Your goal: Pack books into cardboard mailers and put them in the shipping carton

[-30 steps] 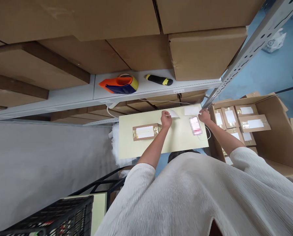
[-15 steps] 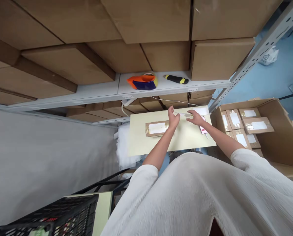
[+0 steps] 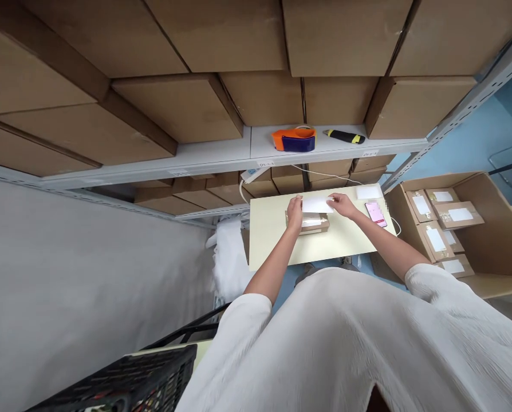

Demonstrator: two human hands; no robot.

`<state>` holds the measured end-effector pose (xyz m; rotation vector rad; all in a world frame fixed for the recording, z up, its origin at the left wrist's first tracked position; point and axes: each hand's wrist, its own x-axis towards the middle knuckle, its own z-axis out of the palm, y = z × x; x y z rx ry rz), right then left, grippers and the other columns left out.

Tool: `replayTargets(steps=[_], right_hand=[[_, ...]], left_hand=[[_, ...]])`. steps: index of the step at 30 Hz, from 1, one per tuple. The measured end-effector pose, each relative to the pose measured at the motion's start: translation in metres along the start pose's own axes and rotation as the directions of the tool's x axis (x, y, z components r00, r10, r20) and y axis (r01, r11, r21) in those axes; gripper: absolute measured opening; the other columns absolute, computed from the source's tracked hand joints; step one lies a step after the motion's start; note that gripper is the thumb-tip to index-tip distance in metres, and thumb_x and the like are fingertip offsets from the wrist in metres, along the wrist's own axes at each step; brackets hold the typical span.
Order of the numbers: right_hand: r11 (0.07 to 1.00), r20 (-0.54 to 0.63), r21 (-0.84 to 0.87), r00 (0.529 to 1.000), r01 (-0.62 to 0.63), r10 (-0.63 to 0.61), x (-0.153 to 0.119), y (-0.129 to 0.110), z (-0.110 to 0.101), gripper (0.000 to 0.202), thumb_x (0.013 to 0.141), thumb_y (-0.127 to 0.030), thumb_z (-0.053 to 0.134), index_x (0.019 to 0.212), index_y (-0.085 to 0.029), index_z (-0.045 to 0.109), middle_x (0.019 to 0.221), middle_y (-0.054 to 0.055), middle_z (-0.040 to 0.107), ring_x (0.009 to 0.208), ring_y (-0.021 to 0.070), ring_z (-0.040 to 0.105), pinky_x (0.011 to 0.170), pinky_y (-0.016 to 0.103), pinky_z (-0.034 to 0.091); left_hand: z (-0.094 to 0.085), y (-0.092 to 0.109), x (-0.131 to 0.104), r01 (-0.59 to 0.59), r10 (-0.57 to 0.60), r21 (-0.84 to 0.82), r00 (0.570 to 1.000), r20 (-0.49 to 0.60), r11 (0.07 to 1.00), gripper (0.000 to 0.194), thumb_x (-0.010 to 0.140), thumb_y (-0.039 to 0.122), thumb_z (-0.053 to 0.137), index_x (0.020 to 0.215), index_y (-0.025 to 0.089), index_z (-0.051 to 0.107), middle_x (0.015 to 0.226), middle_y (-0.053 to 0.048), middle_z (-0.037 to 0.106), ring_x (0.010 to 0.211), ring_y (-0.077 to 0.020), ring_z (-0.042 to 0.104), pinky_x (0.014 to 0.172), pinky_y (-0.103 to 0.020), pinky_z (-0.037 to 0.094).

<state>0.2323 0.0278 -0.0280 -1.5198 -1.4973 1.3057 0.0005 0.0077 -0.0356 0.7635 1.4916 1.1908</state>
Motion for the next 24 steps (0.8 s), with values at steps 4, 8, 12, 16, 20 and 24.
replayTargets(steps=[4,8,12,16,20,24], right_hand=[[0.998,0.039,0.029,0.998,-0.047,0.046,-0.005,-0.002,0.021,0.04,0.078,-0.059,0.078,0.088,-0.021,0.07,0.072,-0.004,0.054,0.07,0.016,0.048,0.068,0.031,0.04],[0.996,0.047,-0.01,0.995,-0.089,0.089,-0.007,-0.003,0.037,0.028,0.079,-0.047,0.076,0.089,-0.021,0.07,0.075,-0.003,0.056,0.072,0.0164,0.051,0.068,0.031,0.042],[0.989,-0.046,-0.09,0.993,-0.116,0.112,-0.005,-0.005,0.051,0.035,0.077,-0.028,0.073,0.111,-0.021,0.073,0.084,-0.002,0.063,0.079,0.018,0.06,0.078,0.032,0.051],[0.96,-0.138,-0.217,0.979,-0.175,0.148,-0.008,-0.002,0.064,0.049,0.076,-0.021,0.073,0.125,-0.022,0.07,0.092,-0.001,0.068,0.085,0.0189,0.065,0.086,0.033,0.055],[0.938,-0.172,-0.292,0.975,-0.188,0.142,-0.012,0.006,0.075,0.053,0.076,-0.018,0.073,0.128,-0.025,0.065,0.092,-0.002,0.069,0.088,0.0194,0.067,0.089,0.034,0.056],[0.931,-0.168,-0.337,0.982,-0.139,0.085,-0.014,0.015,0.083,0.054,0.077,-0.017,0.069,0.129,-0.025,0.063,0.088,-0.003,0.066,0.086,0.0198,0.065,0.089,0.035,0.056]], left_hand=[[-0.032,-0.009,0.002,-0.006,0.006,0.012,0.999,0.038,1.0,0.026,0.087,0.027,0.076,0.112,0.022,0.071,0.097,-0.003,0.075,0.092,-0.0192,0.071,0.087,-0.032,0.057],[-0.051,-0.015,0.004,-0.024,0.017,0.082,0.997,0.076,0.996,0.031,0.083,0.016,0.075,0.113,0.021,0.069,0.092,-0.002,0.074,0.087,-0.0178,0.071,0.09,-0.034,0.057],[-0.062,-0.025,0.003,-0.048,0.038,0.199,0.998,0.053,0.979,0.04,0.082,0.011,0.076,0.119,0.023,0.068,0.092,0.0,0.072,0.09,-0.0182,0.072,0.095,-0.035,0.056],[-0.069,-0.038,0.001,-0.076,0.072,0.287,0.997,0.024,0.955,0.051,0.081,0.007,0.077,0.126,0.026,0.063,0.102,0.0,0.071,0.083,-0.0153,0.069,0.091,-0.034,0.057],[-0.073,-0.051,-0.001,-0.11,0.111,0.334,0.994,0.018,0.936,0.05,0.082,0.006,0.075,0.124,0.028,0.061,0.105,0.001,0.067,0.075,-0.0124,0.063,0.087,-0.032,0.056],[-0.075,-0.059,-0.001,-0.143,0.133,0.361,0.99,0.054,0.921,0.045,0.084,0.006,0.071,0.122,0.027,0.06,0.105,0.001,0.065,0.078,-0.0126,0.063,0.09,-0.032,0.054]])
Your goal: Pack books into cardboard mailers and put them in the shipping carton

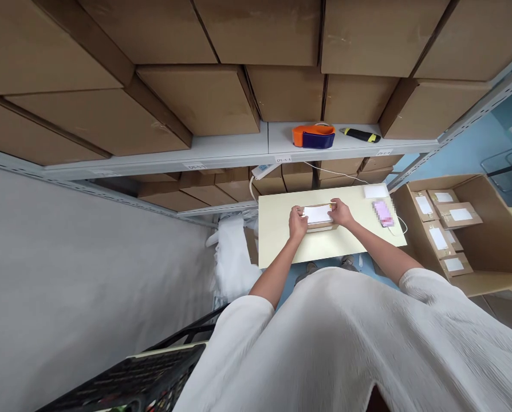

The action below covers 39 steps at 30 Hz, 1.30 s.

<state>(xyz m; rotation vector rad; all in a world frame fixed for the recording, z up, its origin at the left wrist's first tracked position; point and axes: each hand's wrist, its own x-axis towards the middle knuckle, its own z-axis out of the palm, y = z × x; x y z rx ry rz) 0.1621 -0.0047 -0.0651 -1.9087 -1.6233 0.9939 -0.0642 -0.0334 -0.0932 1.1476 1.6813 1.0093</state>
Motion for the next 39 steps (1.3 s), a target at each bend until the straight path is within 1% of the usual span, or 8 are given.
replayTargets(steps=[11,19,22,24,27,32,35,39], right_hand=[[0.987,0.009,-0.138,0.997,0.08,-0.079,-0.003,0.011,0.013,0.042,0.08,-0.016,0.059,0.121,-0.023,0.062,0.099,0.005,0.065,0.095,0.0275,0.063,0.084,0.04,0.056],[0.953,0.025,-0.296,0.998,0.063,-0.058,-0.006,0.006,0.019,0.042,0.091,-0.018,0.058,0.132,-0.021,0.058,0.123,0.014,0.064,0.098,0.0315,0.062,0.085,0.047,0.057],[0.914,-0.005,-0.394,0.994,0.101,-0.112,-0.014,0.003,0.02,0.036,0.096,-0.021,0.058,0.132,-0.02,0.06,0.131,0.019,0.063,0.109,0.0359,0.061,0.091,0.049,0.056],[0.875,0.011,-0.445,0.978,0.19,-0.207,-0.022,0.004,0.021,0.032,0.102,-0.024,0.053,0.131,-0.018,0.064,0.134,0.022,0.064,0.12,0.0388,0.059,0.1,0.053,0.054],[0.81,0.151,-0.45,0.926,0.376,-0.346,-0.033,0.009,0.023,0.044,0.11,-0.034,0.043,0.144,-0.015,0.064,0.152,0.024,0.061,0.141,0.041,0.053,0.116,0.059,0.046],[0.735,0.338,-0.442,0.855,0.514,-0.394,-0.04,0.026,0.028,0.079,0.11,-0.057,0.044,0.176,-0.015,0.035,0.183,0.021,0.033,0.171,0.039,0.023,0.137,0.063,0.018],[0.73,0.358,-0.449,0.852,0.516,-0.383,-0.04,0.033,0.03,0.087,0.109,-0.062,0.045,0.179,-0.014,0.027,0.185,0.02,0.026,0.174,0.0382,0.019,0.14,0.063,0.011],[0.73,0.343,-0.462,0.861,0.503,-0.375,-0.042,0.036,0.031,0.092,0.108,-0.063,0.047,0.18,-0.011,0.024,0.186,0.021,0.022,0.174,0.0378,0.017,0.141,0.063,0.009]], left_hand=[[-0.001,-0.001,-0.004,-0.087,0.065,0.209,0.992,0.109,0.974,0.042,0.09,0.007,0.065,0.127,0.026,0.061,0.121,-0.007,0.066,0.108,-0.0242,0.07,0.105,-0.043,0.055],[-0.005,0.008,-0.006,-0.173,0.105,0.446,0.979,0.172,0.878,0.034,0.096,0.013,0.062,0.128,0.025,0.064,0.129,-0.014,0.067,0.12,-0.0343,0.068,0.109,-0.052,0.053],[-0.01,0.01,-0.01,-0.298,0.188,0.494,0.947,0.261,0.817,0.036,0.097,0.014,0.057,0.129,0.024,0.068,0.134,-0.017,0.068,0.136,-0.0378,0.062,0.117,-0.055,0.049],[-0.013,0.009,-0.013,-0.428,0.257,0.454,0.884,0.391,0.781,0.046,0.098,0.014,0.052,0.141,0.023,0.067,0.149,-0.018,0.065,0.15,-0.0362,0.054,0.125,-0.056,0.043],[-0.014,0.004,-0.017,-0.554,0.298,0.397,0.784,0.544,0.732,0.062,0.102,0.022,0.047,0.165,0.018,0.051,0.173,-0.016,0.05,0.168,-0.0323,0.037,0.138,-0.055,0.029],[-0.016,-0.006,-0.018,-0.608,0.223,0.471,0.733,0.643,0.639,0.082,0.106,0.044,0.048,0.179,0.015,0.026,0.185,-0.015,0.031,0.176,-0.0308,0.014,0.144,-0.055,0.008],[-0.017,-0.011,-0.018,-0.623,0.202,0.503,0.726,0.657,0.599,0.09,0.105,0.048,0.052,0.181,0.013,0.02,0.187,-0.017,0.024,0.177,-0.0317,0.009,0.144,-0.055,0.004],[-0.017,-0.013,-0.021,-0.594,0.179,0.573,0.766,0.617,0.564,0.092,0.104,0.044,0.054,0.181,0.01,0.015,0.188,-0.02,0.015,0.177,-0.0335,0.007,0.142,-0.06,-0.003]])
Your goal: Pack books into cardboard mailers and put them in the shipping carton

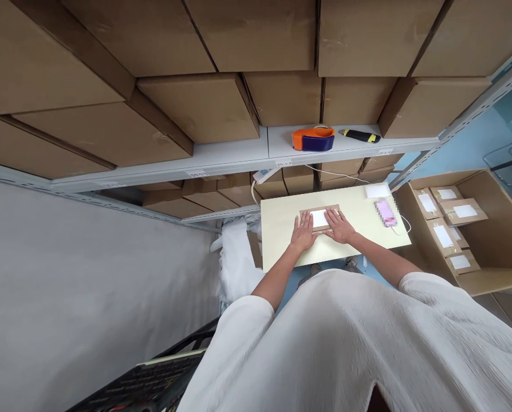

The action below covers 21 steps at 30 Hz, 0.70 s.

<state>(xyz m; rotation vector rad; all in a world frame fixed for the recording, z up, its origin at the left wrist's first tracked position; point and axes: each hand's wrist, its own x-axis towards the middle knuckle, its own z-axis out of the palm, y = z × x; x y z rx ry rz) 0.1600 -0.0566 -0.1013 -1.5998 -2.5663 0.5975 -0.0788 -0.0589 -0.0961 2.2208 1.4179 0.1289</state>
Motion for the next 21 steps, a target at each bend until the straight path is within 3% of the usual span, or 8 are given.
replayTargets(steps=[7,9,12,15,21], right_hand=[[0.986,-0.023,-0.024,0.987,-0.163,0.162,-0.008,0.005,-0.002,0.097,0.106,-0.064,0.049,0.18,-0.008,0.019,0.187,0.026,0.015,0.174,0.0437,0.01,0.138,0.071,0.006],[0.975,-0.045,-0.009,0.974,-0.224,0.224,-0.008,0.008,-0.002,0.098,0.105,-0.064,0.051,0.18,-0.009,0.02,0.186,0.027,0.014,0.173,0.0469,0.014,0.136,0.072,0.011],[0.948,-0.049,0.078,0.948,-0.31,0.314,-0.008,0.011,0.0,0.097,0.104,-0.062,0.054,0.18,-0.014,0.018,0.183,0.029,0.025,0.164,0.0502,0.034,0.129,0.07,0.03],[0.926,-0.016,0.164,0.938,-0.339,0.346,-0.012,0.013,0.002,0.096,0.102,-0.055,0.058,0.18,-0.014,0.018,0.177,0.031,0.035,0.151,0.0496,0.05,0.12,0.064,0.043],[0.914,-0.096,0.221,0.925,-0.34,0.367,-0.042,0.02,-0.006,0.1,0.094,-0.049,0.071,0.178,-0.018,0.025,0.169,0.027,0.045,0.141,0.0483,0.055,0.117,0.063,0.044]], left_hand=[[0.004,0.003,-0.004,0.171,-0.172,-0.019,0.982,-0.073,0.985,0.101,0.098,0.038,0.062,0.182,0.014,0.011,0.188,-0.022,0.012,0.177,-0.0371,0.003,0.14,-0.067,-0.004],[0.005,0.001,-0.001,0.232,-0.238,-0.079,0.969,-0.069,0.969,0.109,0.093,0.043,0.071,0.181,0.016,0.012,0.188,-0.023,0.01,0.176,-0.0418,0.005,0.139,-0.07,0.003],[0.004,0.0,0.006,0.301,-0.316,-0.228,0.948,-0.028,0.926,0.122,0.084,0.048,0.083,0.18,0.021,0.012,0.188,-0.026,0.01,0.172,-0.0495,0.019,0.135,-0.07,0.024],[0.003,0.002,0.01,0.304,-0.325,-0.336,0.946,-0.007,0.891,0.129,0.077,0.047,0.091,0.179,0.025,0.014,0.185,-0.028,0.016,0.164,-0.0524,0.036,0.129,-0.065,0.038],[-0.003,0.023,0.017,0.22,-0.244,-0.281,0.968,-0.054,0.934,0.12,0.077,0.038,0.092,0.175,0.024,0.025,0.18,-0.027,0.024,0.157,-0.0523,0.043,0.127,-0.063,0.039]])
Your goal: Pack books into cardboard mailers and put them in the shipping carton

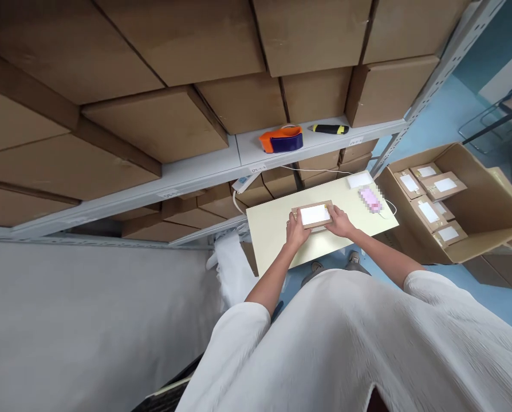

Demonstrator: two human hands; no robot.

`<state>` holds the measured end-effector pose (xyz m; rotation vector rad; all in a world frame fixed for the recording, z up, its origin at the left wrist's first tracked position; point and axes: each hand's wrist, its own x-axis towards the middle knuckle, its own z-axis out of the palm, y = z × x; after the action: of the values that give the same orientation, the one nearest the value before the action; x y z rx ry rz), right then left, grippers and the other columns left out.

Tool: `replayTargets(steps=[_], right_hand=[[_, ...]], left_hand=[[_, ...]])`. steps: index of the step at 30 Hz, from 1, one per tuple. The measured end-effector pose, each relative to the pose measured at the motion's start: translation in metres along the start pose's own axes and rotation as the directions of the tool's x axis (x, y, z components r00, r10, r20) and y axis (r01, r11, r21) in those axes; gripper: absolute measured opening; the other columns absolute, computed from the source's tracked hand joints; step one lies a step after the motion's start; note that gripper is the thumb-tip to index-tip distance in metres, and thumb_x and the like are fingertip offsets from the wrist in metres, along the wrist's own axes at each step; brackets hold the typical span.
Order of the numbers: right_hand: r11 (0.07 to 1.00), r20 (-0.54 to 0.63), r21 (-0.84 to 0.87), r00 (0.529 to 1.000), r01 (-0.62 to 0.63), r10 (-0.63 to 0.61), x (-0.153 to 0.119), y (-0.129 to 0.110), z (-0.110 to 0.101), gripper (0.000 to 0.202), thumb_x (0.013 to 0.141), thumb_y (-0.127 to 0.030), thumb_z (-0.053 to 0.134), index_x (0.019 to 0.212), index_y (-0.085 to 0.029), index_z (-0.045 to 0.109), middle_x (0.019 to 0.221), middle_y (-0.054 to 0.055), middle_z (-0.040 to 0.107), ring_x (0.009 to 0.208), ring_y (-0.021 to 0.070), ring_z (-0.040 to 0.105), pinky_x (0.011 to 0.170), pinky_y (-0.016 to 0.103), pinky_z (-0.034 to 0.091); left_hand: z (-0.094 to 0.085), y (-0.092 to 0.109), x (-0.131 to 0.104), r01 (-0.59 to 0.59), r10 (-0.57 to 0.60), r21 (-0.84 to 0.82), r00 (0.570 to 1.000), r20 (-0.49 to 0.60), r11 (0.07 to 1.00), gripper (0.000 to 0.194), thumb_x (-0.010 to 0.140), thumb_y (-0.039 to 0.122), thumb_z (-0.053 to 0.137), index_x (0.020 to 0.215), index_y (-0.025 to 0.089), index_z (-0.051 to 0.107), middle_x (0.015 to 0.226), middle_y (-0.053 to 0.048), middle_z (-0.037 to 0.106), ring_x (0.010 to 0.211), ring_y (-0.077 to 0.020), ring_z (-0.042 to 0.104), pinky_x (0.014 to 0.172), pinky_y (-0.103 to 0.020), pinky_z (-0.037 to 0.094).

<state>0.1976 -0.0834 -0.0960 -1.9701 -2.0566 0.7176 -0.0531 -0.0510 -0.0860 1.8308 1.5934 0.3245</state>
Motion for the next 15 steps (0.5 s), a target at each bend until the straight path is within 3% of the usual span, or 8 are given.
replayTargets(steps=[4,8,15], right_hand=[[1.0,-0.069,0.008,0.997,-0.03,0.031,-0.018,0.016,-0.022,0.099,0.094,-0.049,0.071,0.177,-0.017,0.027,0.171,0.027,0.042,0.141,0.048,0.053,0.118,0.062,0.044],[0.997,-0.146,0.025,0.987,-0.068,0.071,-0.041,0.042,-0.045,0.096,0.096,-0.049,0.07,0.177,-0.017,0.028,0.174,0.027,0.038,0.145,0.0493,0.05,0.12,0.062,0.042],[0.99,-0.342,0.073,0.929,-0.12,0.138,-0.109,0.118,-0.091,0.098,0.098,-0.047,0.07,0.18,-0.022,0.022,0.179,0.024,0.033,0.152,0.0499,0.044,0.123,0.068,0.041]], left_hand=[[0.004,0.03,0.004,-0.075,0.074,0.03,0.997,0.011,0.997,0.117,0.079,0.038,0.091,0.175,0.024,0.026,0.179,-0.027,0.026,0.155,-0.0521,0.044,0.126,-0.063,0.04],[0.02,0.068,0.01,-0.159,0.159,0.052,0.987,0.016,0.986,0.113,0.08,0.038,0.09,0.173,0.023,0.029,0.178,-0.026,0.03,0.154,-0.051,0.046,0.126,-0.062,0.04],[0.083,0.158,0.014,-0.362,0.363,0.127,0.932,0.015,0.924,0.105,0.085,0.035,0.084,0.173,0.021,0.029,0.177,-0.026,0.031,0.155,-0.0496,0.047,0.126,-0.063,0.043]])
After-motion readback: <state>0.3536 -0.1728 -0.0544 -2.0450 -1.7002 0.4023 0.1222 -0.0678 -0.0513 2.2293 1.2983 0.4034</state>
